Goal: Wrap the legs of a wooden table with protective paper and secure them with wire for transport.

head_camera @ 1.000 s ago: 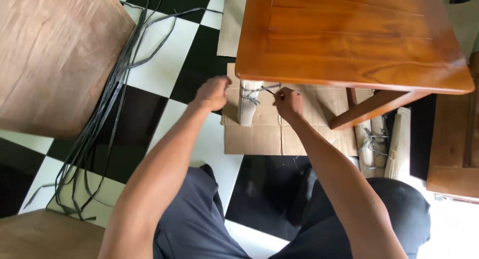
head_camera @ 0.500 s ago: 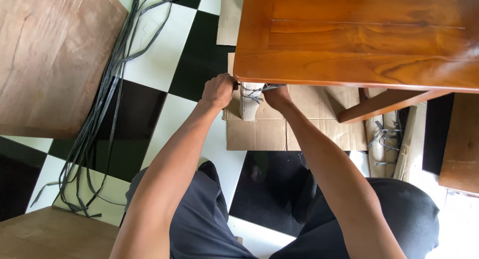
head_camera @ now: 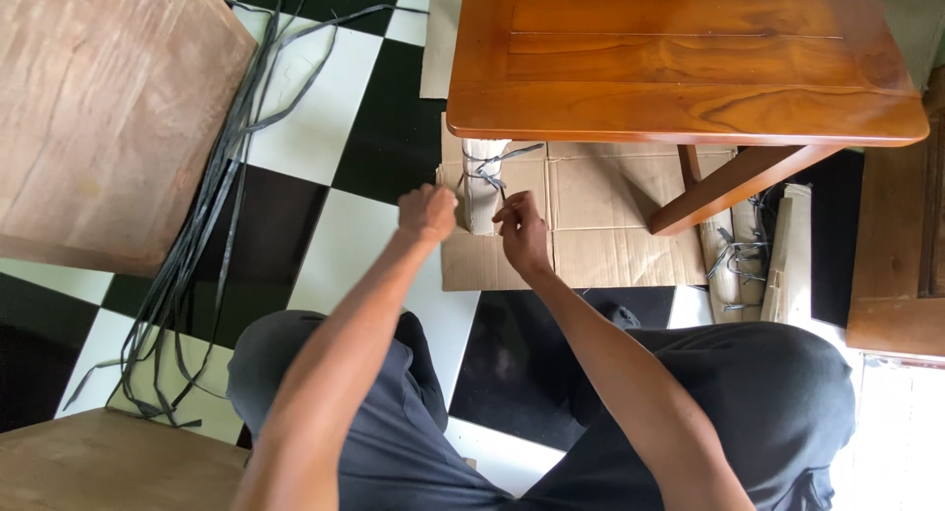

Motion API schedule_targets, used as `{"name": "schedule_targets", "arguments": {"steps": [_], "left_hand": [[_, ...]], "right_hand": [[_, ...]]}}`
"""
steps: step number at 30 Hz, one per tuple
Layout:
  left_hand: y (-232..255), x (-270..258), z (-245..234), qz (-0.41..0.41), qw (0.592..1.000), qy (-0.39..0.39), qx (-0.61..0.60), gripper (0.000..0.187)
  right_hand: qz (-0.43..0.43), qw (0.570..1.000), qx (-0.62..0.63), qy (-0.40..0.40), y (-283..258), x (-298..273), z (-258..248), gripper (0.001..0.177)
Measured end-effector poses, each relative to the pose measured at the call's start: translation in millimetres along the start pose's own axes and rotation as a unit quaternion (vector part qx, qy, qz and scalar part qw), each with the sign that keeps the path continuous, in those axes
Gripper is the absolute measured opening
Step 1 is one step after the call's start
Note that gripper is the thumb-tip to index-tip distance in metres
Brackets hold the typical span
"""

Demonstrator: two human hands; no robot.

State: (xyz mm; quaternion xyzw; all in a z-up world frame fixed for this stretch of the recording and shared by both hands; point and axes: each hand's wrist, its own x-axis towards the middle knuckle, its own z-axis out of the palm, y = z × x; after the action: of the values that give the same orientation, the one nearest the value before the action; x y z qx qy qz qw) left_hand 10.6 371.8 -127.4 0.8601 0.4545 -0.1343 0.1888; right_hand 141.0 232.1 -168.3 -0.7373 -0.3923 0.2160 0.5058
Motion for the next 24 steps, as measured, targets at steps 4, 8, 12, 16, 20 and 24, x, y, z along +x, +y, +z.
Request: {"name": "schedule_targets", "arguments": {"steps": [4, 8, 12, 16, 20, 24], "left_hand": [[28, -39, 8, -0.038, 0.994, 0.014, -0.103, 0.035], [29, -54, 29, -0.055, 0.984, 0.053, -0.164, 0.030], [24, -57, 36, -0.058, 0.979, 0.105, -0.164, 0.026], [31, -61, 38, -0.091, 0.980, 0.103, -0.144, 0.028], [37, -64, 58, -0.078, 0.981, 0.102, -0.148, 0.027], [45, -77, 61, -0.058, 0.974, 0.119, -0.182, 0.024]], "right_hand": [[0.020, 0.996, 0.058, -0.069, -23, -13, -7, 0.026], [-0.004, 0.997, 0.033, -0.068, -16, -13, -9, 0.032], [-0.041, 0.996, -0.070, -0.026, -18, -11, -14, 0.019], [-0.177, 0.968, -0.175, 0.006, -37, -17, -20, 0.013], [-0.255, 0.943, -0.212, -0.011, -27, -12, -17, 0.012], [-0.289, 0.925, -0.244, -0.023, -26, -9, -16, 0.013]]}}
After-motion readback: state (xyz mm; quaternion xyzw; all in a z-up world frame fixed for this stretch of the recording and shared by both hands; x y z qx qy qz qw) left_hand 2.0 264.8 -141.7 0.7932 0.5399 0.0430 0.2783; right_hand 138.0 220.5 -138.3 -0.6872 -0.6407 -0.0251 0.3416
